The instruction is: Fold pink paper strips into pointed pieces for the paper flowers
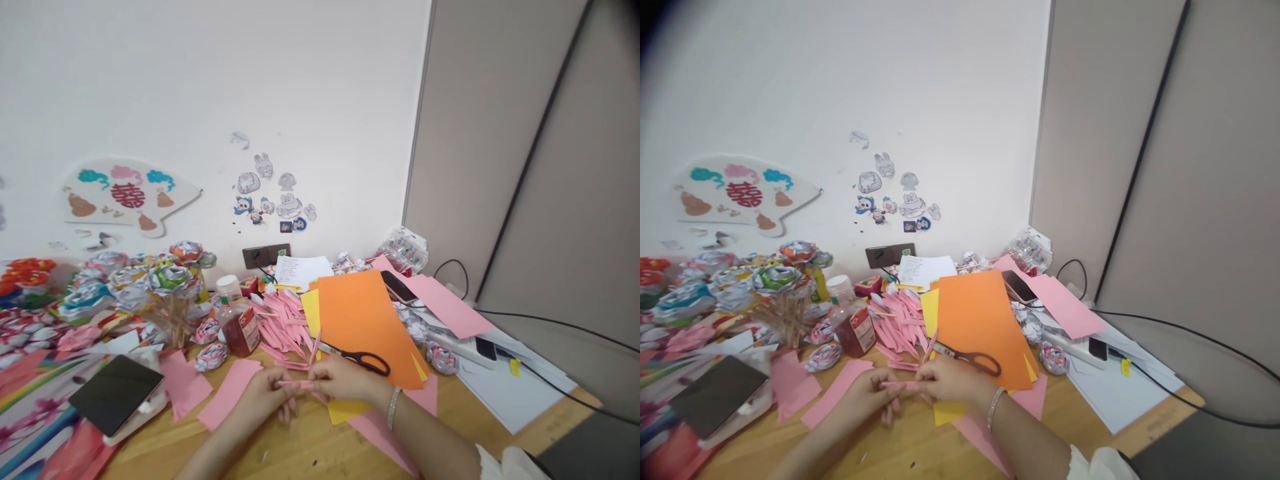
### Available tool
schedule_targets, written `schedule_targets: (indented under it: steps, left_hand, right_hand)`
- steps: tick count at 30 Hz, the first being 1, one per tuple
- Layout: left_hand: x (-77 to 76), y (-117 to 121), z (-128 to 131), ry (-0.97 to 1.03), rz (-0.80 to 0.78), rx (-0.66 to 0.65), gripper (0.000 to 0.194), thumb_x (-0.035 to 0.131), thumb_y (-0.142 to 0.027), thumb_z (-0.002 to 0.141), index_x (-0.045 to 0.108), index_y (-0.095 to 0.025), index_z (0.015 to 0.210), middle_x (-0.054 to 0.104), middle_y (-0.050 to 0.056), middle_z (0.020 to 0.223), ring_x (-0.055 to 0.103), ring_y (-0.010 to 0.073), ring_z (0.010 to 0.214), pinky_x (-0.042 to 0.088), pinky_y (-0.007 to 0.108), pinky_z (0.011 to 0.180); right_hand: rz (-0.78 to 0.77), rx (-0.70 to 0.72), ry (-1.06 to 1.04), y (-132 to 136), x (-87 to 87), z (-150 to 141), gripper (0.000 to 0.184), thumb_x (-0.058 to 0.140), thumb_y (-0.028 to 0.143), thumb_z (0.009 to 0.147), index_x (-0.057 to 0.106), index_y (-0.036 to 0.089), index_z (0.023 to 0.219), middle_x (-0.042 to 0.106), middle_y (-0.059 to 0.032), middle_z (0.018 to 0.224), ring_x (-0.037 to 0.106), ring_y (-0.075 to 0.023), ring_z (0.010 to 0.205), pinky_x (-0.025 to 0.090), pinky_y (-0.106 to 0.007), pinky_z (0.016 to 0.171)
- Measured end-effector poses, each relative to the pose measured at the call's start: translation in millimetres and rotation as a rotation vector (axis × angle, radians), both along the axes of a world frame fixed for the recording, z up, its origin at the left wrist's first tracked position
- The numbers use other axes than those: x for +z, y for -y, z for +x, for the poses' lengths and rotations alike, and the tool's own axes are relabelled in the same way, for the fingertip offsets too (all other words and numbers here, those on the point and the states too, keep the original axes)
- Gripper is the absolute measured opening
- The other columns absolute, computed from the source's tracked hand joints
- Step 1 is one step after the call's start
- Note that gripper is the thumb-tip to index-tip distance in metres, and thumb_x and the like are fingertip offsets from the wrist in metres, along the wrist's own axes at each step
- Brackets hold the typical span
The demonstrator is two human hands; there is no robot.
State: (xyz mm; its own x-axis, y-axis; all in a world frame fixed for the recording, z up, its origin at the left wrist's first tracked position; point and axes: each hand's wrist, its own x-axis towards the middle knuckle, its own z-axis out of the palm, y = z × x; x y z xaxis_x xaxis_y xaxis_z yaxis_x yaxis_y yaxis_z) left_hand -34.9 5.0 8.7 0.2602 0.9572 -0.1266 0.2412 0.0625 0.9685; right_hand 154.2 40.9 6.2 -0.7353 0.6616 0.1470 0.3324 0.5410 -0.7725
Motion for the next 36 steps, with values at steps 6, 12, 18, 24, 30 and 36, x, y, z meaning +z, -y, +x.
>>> schedule_targets:
  steps: [6,12,18,24,30,36]
  left_hand:
    - [4.6,4.8,1.8,0.017,-0.087,-0.129,0.036,0.056,-0.051,0.068,0.055,-0.015,0.063,0.066,0.003,0.046,0.057,0.0129,0.035,0.039,0.02,0.036]
    - [1.3,6.3,1.2,-0.028,-0.061,-0.176,0.036,0.055,-0.051,0.07,0.055,-0.016,0.061,0.061,-0.001,0.04,0.053,0.011,0.034,0.037,0.018,0.037]
    - [-7.0,3.9,-2.7,-0.105,0.04,-0.154,0.038,0.047,-0.05,0.076,0.051,-0.016,0.06,0.05,-0.006,0.033,0.042,0.007,0.03,0.029,0.016,0.036]
    - [1.0,4.4,0.0,-0.19,0.14,-0.146,0.044,0.04,-0.055,0.077,0.046,-0.017,0.055,0.044,-0.007,0.033,0.04,0.0076,0.03,0.029,0.018,0.037]
    - [7.2,4.9,2.1,-0.217,0.088,-0.095,0.047,0.041,-0.061,0.072,0.048,-0.017,0.056,0.044,-0.007,0.033,0.04,0.0089,0.03,0.032,0.02,0.037]
    - [0.9,-2.1,-3.7,-0.145,0.058,-0.03,0.047,0.034,-0.06,0.075,0.045,-0.02,0.054,0.047,-0.006,0.033,0.04,0.0099,0.031,0.032,0.021,0.039]
  right_hand:
    - [-0.081,0.074,0.006,4.5,1.4,-1.9,0.038,0.045,0.048,0.08,0.051,0.015,0.062,0.049,0.0036,0.051,0.045,-0.0074,0.048,0.032,-0.017,0.046]
    - [-0.076,0.116,0.057,4.5,-4.5,-6.3,0.034,0.043,0.039,0.082,0.047,0.015,0.058,0.048,0.0037,0.052,0.043,-0.0067,0.048,0.032,-0.016,0.047]
    - [0.07,0.094,0.046,3.4,-2.5,-9.3,0.036,0.043,0.043,0.082,0.048,0.015,0.06,0.041,0.0036,0.057,0.039,-0.0074,0.053,0.029,-0.018,0.048]
    - [-0.027,0.082,0.092,1.2,2.1,-3.4,0.041,0.04,0.051,0.082,0.049,0.015,0.064,0.044,0.0035,0.058,0.04,-0.0072,0.053,0.029,-0.018,0.047]
    - [-0.072,0.065,0.075,-3.4,0.5,2.1,0.034,0.042,0.043,0.083,0.052,0.015,0.066,0.047,0.0033,0.057,0.044,-0.0074,0.053,0.032,-0.018,0.05]
    - [-0.094,-0.025,0.051,-9.6,0.2,8.8,0.03,0.045,0.036,0.082,0.049,0.015,0.062,0.042,0.0045,0.052,0.038,-0.0065,0.048,0.028,-0.017,0.046]
